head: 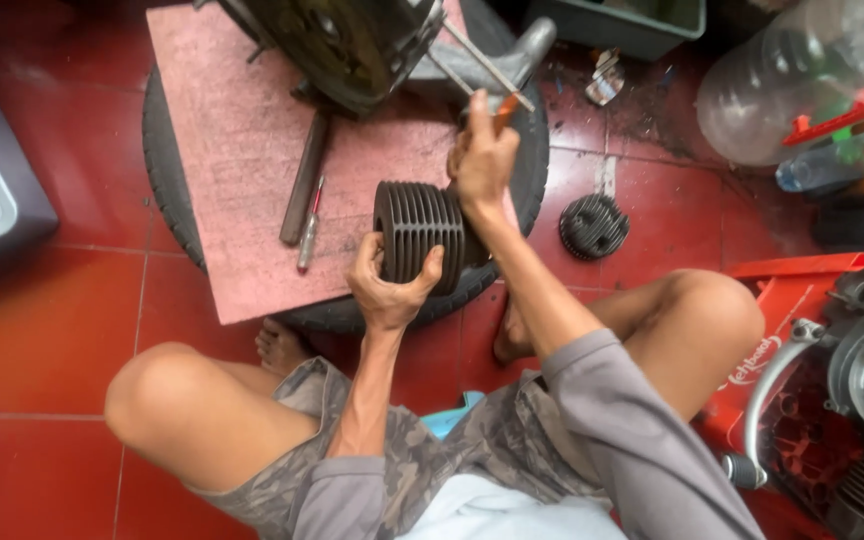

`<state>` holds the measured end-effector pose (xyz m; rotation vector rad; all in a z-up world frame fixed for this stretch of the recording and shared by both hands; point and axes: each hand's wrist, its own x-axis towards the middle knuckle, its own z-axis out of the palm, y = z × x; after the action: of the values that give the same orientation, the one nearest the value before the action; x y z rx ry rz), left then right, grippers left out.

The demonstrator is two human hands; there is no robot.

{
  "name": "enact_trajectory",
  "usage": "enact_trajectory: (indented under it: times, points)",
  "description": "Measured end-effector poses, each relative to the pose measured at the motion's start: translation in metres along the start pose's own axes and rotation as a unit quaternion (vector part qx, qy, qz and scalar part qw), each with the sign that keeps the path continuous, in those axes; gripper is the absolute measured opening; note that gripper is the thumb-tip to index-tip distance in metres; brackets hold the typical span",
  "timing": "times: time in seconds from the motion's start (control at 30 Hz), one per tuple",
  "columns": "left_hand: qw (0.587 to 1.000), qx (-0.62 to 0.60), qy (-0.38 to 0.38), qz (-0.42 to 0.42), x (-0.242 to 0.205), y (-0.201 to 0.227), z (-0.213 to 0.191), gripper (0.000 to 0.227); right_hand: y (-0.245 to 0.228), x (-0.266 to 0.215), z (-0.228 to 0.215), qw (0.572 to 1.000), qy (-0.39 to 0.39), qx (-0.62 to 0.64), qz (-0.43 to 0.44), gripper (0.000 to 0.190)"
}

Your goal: Cleaning a motorcycle cylinder block using a brush, sandpaper, and a scraper to remove dirt and carbon deposits.

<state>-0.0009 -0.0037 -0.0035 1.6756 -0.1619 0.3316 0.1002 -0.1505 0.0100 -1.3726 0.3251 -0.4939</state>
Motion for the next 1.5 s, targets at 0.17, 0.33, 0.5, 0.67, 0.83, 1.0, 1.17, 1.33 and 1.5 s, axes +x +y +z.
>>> enact_trajectory:
  times: [0.17,0.33,0.5,0.67,0.83,1.0,1.17,1.33,1.5]
  points:
    - [0.997,-0.023,0.052,-0.05,0.004,-0.005,0.008,0.039,-0.039,-0.029,-0.011,0.988,0.048,0.145,0.03,0.049]
    - [0.991,-0.027,0.092,-0.098,0.004,-0.012,0.014,0.038,-0.018,-0.074,-0.04,0.974,0.096,0.203,-0.01,0.058]
    - [0.99,-0.019,0.1,-0.101,0.002,-0.012,0.019,0.037,-0.002,-0.118,-0.053,0.971,0.127,0.203,-0.006,0.058]
    - [0.986,-0.007,0.117,-0.121,0.001,-0.002,0.01,0.038,-0.007,-0.1,-0.056,0.946,0.071,0.301,-0.095,0.055]
    - [0.983,0.007,0.128,-0.132,0.014,-0.007,0.013,0.041,0.06,-0.082,-0.037,0.895,0.034,0.364,-0.255,0.043]
    - [0.97,-0.016,0.135,-0.199,0.028,0.002,0.009,0.043,0.028,-0.111,-0.047,0.93,-0.002,0.296,-0.219,0.047]
    - [0.968,-0.01,0.147,-0.201,0.032,-0.001,0.002,0.042,0.064,-0.076,-0.032,0.875,-0.027,0.376,-0.305,0.04]
    - [0.964,-0.064,0.155,-0.204,0.042,0.0,-0.009,0.031,0.087,-0.122,-0.024,0.889,-0.107,0.303,-0.327,0.043]
    - [0.968,-0.09,0.148,-0.184,0.027,-0.026,-0.017,0.032,0.097,-0.144,-0.054,0.946,-0.025,0.284,-0.153,0.045]
